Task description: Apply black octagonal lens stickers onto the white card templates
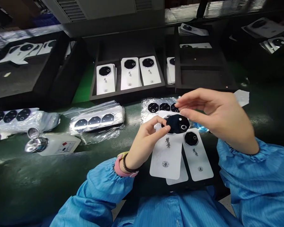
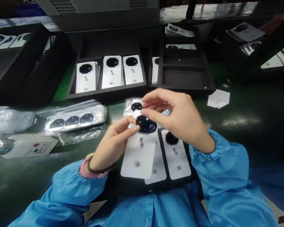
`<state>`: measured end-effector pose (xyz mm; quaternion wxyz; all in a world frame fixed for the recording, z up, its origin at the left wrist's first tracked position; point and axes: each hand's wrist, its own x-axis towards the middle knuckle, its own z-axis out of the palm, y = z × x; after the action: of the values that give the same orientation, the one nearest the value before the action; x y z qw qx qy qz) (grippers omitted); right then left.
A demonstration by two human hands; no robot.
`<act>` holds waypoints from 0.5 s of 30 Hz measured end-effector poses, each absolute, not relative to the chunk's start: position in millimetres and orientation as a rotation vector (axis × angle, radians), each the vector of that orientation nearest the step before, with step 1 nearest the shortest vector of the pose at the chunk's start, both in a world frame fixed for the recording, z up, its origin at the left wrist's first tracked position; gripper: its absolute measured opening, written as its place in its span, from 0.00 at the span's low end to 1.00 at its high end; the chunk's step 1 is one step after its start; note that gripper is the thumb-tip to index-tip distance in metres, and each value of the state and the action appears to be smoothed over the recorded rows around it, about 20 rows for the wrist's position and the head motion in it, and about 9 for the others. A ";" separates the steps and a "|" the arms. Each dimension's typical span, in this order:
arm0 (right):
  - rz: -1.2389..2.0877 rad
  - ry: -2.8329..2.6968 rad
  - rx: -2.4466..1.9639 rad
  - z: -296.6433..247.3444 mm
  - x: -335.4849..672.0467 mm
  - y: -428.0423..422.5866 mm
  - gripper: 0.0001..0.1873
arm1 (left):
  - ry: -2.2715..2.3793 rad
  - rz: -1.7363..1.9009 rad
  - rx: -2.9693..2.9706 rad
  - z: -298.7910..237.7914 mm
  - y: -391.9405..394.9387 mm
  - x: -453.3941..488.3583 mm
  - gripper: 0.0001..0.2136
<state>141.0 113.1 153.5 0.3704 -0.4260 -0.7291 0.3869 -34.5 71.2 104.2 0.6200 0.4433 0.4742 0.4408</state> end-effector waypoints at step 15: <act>1.014 -1.753 -1.138 163.7 156.3 116.3 0.07 | 1.002 1.070 1.149 123.2 66.9 -33.5 0.25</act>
<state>156.3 116.3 163.7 0.3980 -0.4495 -0.6922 0.4006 -33.5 66.9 123.2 0.5969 0.4950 0.4316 0.4609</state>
